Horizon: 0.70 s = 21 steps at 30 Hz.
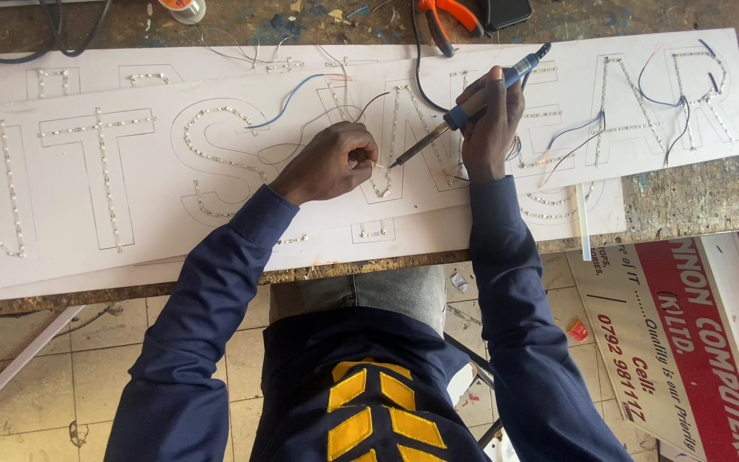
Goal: The person solders wires to LED strips arranged in letter shapes on a white board. They use a soldering iron and solder wire to connect the wires to the LED strips, working on different letters throughout the clip.
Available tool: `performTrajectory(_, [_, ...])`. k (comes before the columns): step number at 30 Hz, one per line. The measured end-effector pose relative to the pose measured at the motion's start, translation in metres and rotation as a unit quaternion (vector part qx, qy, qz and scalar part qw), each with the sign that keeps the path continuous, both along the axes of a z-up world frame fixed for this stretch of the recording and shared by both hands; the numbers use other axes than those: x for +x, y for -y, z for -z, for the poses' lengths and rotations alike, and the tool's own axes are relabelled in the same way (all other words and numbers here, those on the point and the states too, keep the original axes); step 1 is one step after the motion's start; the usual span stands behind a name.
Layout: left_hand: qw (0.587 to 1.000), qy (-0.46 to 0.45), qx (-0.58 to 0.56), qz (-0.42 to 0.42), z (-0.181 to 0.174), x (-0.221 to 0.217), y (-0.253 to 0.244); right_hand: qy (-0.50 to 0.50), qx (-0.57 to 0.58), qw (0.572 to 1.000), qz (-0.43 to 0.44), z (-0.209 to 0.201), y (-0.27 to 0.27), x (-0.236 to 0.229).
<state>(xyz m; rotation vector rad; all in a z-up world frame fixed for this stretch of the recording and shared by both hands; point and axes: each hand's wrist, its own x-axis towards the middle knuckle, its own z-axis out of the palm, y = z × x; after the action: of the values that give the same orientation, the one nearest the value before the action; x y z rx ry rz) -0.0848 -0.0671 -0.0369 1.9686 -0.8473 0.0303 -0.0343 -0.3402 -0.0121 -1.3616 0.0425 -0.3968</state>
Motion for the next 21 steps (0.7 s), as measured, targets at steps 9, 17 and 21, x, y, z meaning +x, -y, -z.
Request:
performTrajectory(9, [1.000, 0.007, 0.007, 0.005, 0.001, 0.000, 0.000, -0.026, -0.005, 1.000, 0.011, -0.004, -0.001, -0.002])
performTrajectory(17, [1.000, 0.000, 0.007, 0.007, 0.001, 0.000, -0.001, -0.031, -0.014, 0.999, 0.011, -0.008, -0.002, -0.003])
performTrajectory(21, [1.000, 0.005, 0.008, 0.003, 0.003, 0.000, -0.001, -0.046, -0.019, 0.999, 0.001, -0.014, -0.005, -0.007])
